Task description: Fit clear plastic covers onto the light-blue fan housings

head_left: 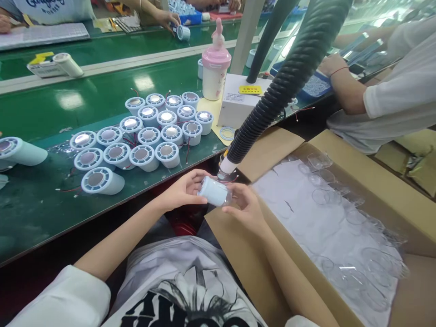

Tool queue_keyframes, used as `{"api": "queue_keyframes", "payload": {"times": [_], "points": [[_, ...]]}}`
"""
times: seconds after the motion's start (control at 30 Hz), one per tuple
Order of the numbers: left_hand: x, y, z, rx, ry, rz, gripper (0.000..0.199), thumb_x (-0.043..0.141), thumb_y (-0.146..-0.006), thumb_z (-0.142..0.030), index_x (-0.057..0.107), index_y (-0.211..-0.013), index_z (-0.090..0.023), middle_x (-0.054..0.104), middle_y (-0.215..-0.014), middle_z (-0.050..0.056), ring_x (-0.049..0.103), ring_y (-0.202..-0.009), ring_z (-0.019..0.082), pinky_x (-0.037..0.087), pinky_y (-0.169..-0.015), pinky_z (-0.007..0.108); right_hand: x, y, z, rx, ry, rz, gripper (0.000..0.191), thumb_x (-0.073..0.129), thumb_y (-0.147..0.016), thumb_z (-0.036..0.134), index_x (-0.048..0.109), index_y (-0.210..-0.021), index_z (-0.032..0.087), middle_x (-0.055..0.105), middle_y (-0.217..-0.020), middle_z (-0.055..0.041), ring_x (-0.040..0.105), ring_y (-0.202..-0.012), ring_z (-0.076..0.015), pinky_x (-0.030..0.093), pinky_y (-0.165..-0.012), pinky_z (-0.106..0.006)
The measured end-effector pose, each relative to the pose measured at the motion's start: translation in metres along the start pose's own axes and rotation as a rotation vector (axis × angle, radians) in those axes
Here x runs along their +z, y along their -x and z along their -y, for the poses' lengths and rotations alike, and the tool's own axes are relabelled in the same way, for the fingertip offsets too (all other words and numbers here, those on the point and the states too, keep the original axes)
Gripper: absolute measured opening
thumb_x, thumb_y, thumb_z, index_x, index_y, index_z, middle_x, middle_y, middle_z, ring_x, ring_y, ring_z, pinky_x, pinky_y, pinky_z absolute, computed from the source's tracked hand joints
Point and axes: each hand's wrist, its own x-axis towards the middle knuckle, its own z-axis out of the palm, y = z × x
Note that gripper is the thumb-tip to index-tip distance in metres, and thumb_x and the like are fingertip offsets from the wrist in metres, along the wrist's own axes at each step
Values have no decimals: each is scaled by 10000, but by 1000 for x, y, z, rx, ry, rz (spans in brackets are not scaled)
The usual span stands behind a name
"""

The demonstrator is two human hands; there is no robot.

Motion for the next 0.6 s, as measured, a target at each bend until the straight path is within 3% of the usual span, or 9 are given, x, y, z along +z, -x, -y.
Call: {"api": "queue_keyframes", "payload": {"times": [0.1,0.23,0.33,0.43,0.6], "points": [[4,11,-3,-27,-5,35,566,833,-642,-182,514,-1111,-196,593,-1243,126,613,-1039,216,498,-840,332,2,7,6,5,34,52,470,840,-660,271,593,-1060,257,647,-1159,-68,612,-1094,-236,545,-887,-397],[10,6,-13,-62,-110,-158,523,813,-673,-311,534,-1087,-156,654,-1109,115,633,-977,218,500,-831,343,14,2,-6,46,-113,-28,497,815,-677,391,543,-1068,248,663,-1102,-79,652,-968,-227,563,-791,-371],[9,-7,-18,-79,-270,-267,537,793,-672,-414,567,-1063,-125,683,-1050,123,647,-956,249,496,-852,401,23,-4,-22,29,-126,-105,508,758,-727,454,476,-1099,253,657,-1090,-80,653,-947,-215,543,-820,-371],[6,-19,-17,-86,-340,-237,559,790,-663,-439,578,-1067,-116,692,-1038,125,652,-968,269,496,-869,441,26,-4,-35,10,-120,-163,528,734,-737,489,446,-1111,253,645,-1092,-82,647,-963,-219,527,-851,-378],[6,-29,-14,-82,-260,-173,546,832,-618,-357,565,-1030,-119,680,-1050,121,646,-987,255,498,-873,435,18,-2,-42,-19,-94,-191,551,747,-713,509,442,-1097,258,639,-1121,-93,643,-1002,-235,526,-866,-399]]}}
